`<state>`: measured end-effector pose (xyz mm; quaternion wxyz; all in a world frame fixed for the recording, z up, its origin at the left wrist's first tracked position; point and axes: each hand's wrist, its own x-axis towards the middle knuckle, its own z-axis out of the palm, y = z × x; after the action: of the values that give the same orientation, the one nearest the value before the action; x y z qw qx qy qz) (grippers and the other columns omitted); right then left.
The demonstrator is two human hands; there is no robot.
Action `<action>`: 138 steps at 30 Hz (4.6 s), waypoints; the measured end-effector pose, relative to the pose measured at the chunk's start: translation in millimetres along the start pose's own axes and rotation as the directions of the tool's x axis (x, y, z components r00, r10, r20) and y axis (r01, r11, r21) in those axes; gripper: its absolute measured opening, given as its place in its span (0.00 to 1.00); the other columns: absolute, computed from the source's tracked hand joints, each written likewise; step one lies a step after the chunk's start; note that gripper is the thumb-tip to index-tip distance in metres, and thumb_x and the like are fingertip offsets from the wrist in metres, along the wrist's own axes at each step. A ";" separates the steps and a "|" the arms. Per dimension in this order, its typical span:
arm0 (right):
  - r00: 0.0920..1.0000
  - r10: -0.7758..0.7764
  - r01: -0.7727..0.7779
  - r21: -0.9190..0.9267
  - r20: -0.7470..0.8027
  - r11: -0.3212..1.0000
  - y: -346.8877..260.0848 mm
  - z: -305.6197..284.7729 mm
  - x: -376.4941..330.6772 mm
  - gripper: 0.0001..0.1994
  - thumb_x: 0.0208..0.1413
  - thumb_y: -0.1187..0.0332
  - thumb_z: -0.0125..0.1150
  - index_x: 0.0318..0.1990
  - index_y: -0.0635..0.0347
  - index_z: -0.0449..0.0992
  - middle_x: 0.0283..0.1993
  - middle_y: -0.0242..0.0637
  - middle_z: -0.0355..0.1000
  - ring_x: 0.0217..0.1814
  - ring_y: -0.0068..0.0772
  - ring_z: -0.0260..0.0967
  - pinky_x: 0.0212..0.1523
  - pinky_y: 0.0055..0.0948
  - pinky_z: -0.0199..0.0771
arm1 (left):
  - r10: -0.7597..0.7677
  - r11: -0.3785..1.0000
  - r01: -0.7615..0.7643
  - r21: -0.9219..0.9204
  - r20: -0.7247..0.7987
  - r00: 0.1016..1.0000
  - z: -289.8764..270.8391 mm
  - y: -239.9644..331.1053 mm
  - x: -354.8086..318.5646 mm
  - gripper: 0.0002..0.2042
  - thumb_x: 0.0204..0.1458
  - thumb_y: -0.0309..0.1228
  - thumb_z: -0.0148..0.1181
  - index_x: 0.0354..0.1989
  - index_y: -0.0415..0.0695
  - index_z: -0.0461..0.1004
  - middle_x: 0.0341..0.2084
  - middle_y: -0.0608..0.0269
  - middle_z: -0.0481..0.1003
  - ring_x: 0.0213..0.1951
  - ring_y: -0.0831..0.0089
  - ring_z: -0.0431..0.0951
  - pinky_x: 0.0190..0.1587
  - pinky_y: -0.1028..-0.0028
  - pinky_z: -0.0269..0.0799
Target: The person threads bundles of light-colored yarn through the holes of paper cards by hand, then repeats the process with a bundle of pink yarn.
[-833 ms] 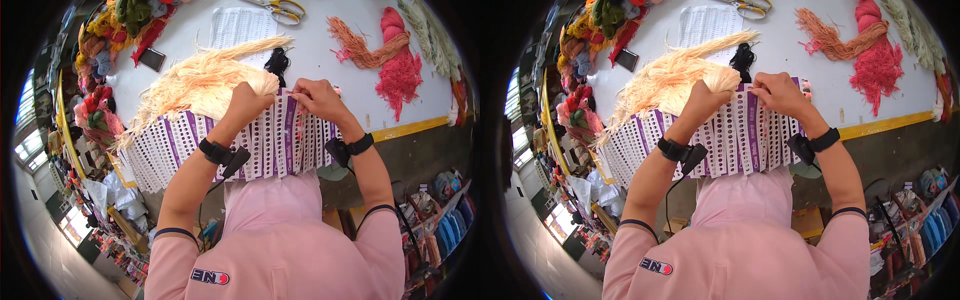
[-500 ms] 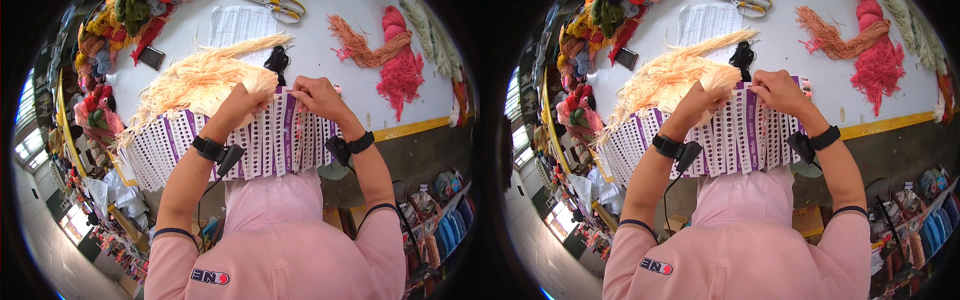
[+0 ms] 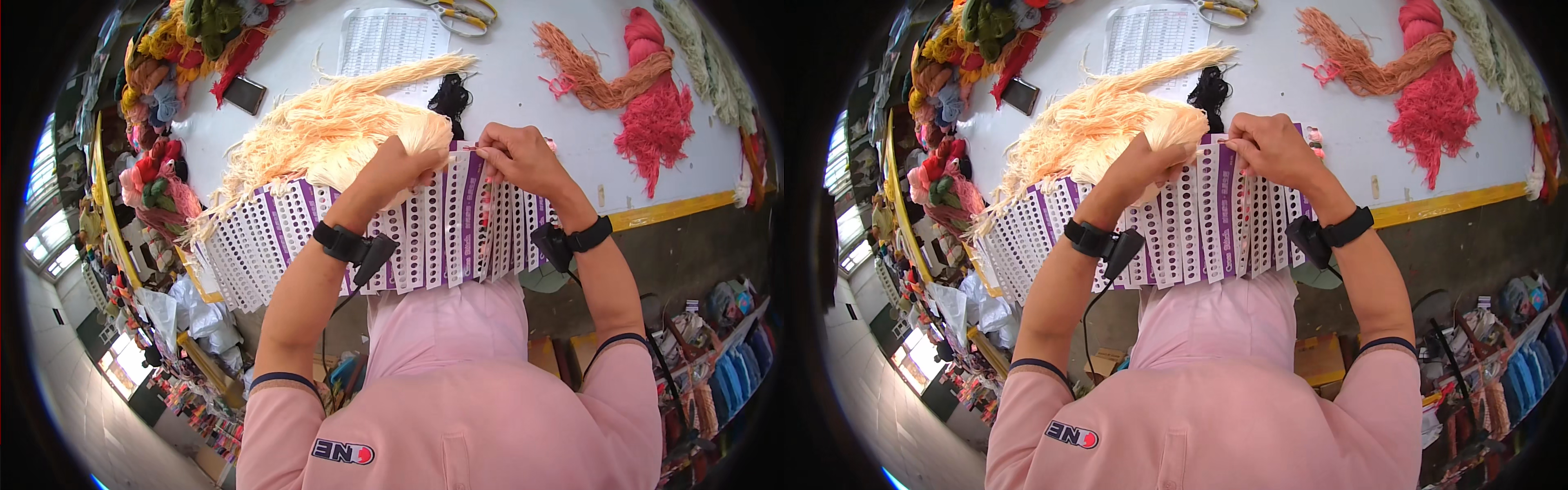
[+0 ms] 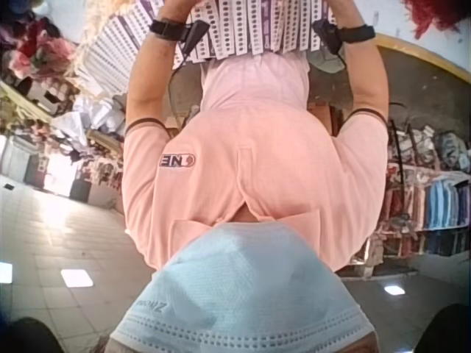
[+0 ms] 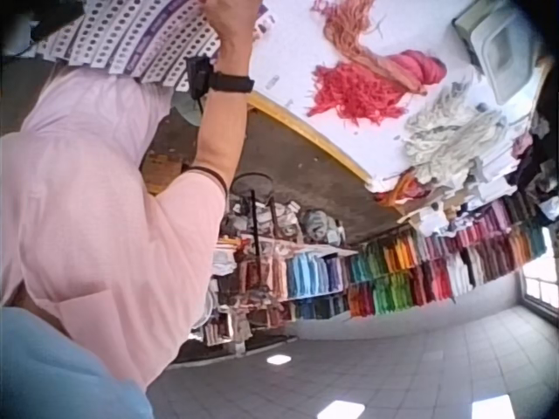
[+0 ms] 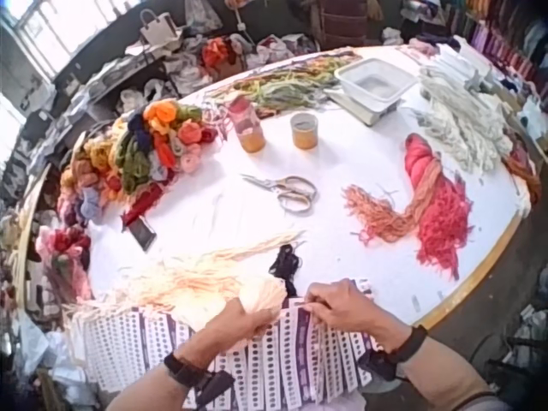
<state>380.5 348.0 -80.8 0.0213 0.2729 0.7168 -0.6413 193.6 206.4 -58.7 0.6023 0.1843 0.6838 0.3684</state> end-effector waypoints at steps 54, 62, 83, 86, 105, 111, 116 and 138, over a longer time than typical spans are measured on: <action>0.991 0.083 0.018 0.730 -0.102 0.683 -68.5 79.2 -23.1 0.07 0.62 0.73 0.55 0.45 0.63 0.73 0.34 0.26 0.74 0.39 0.13 0.68 0.41 0.18 0.68 | 0.307 0.607 -0.063 -0.792 0.161 0.938 5.1 8.5 -59.2 0.30 0.62 0.40 0.49 0.68 0.36 0.52 0.67 0.49 0.55 0.67 0.60 0.58 0.66 0.60 0.59; 0.982 0.186 -0.139 0.734 0.017 0.665 -64.9 61.0 -40.8 0.06 0.62 0.69 0.55 0.39 0.61 0.75 0.31 0.24 0.71 0.31 0.12 0.60 0.33 0.16 0.62 | 0.275 0.618 -0.082 -0.782 0.117 0.954 -1.0 12.3 -54.7 0.28 0.61 0.38 0.51 0.66 0.35 0.55 0.62 0.49 0.64 0.49 0.67 0.76 0.48 0.69 0.76; 0.561 -0.035 0.107 0.031 -0.827 0.994 54.7 -120.0 -108.8 0.08 0.63 0.71 0.46 0.37 0.60 0.73 0.34 0.33 0.69 0.41 0.26 0.66 0.45 0.27 0.66 | 0.212 0.622 -0.364 -0.694 -0.298 0.931 -88.8 28.2 -30.0 0.07 0.54 0.28 0.61 0.39 0.40 0.75 0.23 0.70 0.72 0.19 0.85 0.64 0.23 0.83 0.63; 0.869 0.052 -0.040 0.035 -0.492 0.999 44.5 -33.1 -40.0 0.11 0.64 0.65 0.48 0.37 0.64 0.71 0.24 0.33 0.70 0.26 0.26 0.66 0.32 0.27 0.68 | 0.062 0.814 -0.145 -0.562 -0.164 0.984 8.8 15.4 12.0 0.14 0.50 0.30 0.64 0.43 0.35 0.75 0.31 0.57 0.78 0.20 0.80 0.69 0.23 0.81 0.67; 0.948 -0.258 0.168 -0.393 -0.188 0.904 40.6 0.3 17.2 0.05 0.56 0.70 0.57 0.35 0.62 0.71 0.21 0.42 0.72 0.24 0.38 0.74 0.30 0.34 0.72 | 0.059 0.998 -0.059 0.017 -0.044 0.997 48.5 -8.3 55.5 0.04 0.48 0.24 0.61 0.30 0.37 0.76 0.19 0.68 0.72 0.17 0.82 0.66 0.20 0.80 0.62; 0.998 -0.042 0.032 -0.185 -0.050 0.982 28.1 -19.6 15.0 0.07 0.56 0.70 0.56 0.40 0.61 0.74 0.22 0.39 0.74 0.25 0.32 0.73 0.30 0.30 0.71 | 0.087 0.994 -0.085 0.068 -0.040 0.995 47.4 -8.2 52.9 0.04 0.49 0.25 0.62 0.31 0.38 0.76 0.20 0.69 0.73 0.19 0.83 0.67 0.21 0.80 0.62; 1.000 0.029 -0.029 -0.001 0.002 1.000 27.0 -20.9 4.2 0.08 0.61 0.72 0.52 0.44 0.63 0.73 0.28 0.29 0.72 0.29 0.16 0.68 0.34 0.21 0.70 | 0.012 0.993 -0.006 -0.118 0.053 0.999 40.5 -4.0 48.6 0.04 0.50 0.26 0.63 0.32 0.40 0.76 0.22 0.69 0.73 0.19 0.83 0.67 0.22 0.81 0.63; 0.994 0.078 -0.076 -0.022 0.077 0.997 11.1 -20.1 -3.7 0.09 0.59 0.73 0.52 0.42 0.65 0.77 0.25 0.38 0.76 0.25 0.25 0.76 0.29 0.25 0.75 | 0.506 0.817 -0.541 0.198 0.203 0.838 47.8 -6.7 12.6 0.12 0.51 0.29 0.65 0.43 0.40 0.76 0.38 0.60 0.78 0.42 0.65 0.76 0.49 0.67 0.69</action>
<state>394.7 365.7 -85.9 0.0765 0.2749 0.7106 -0.6431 238.2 224.2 -72.4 0.4965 0.4647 0.6025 0.4177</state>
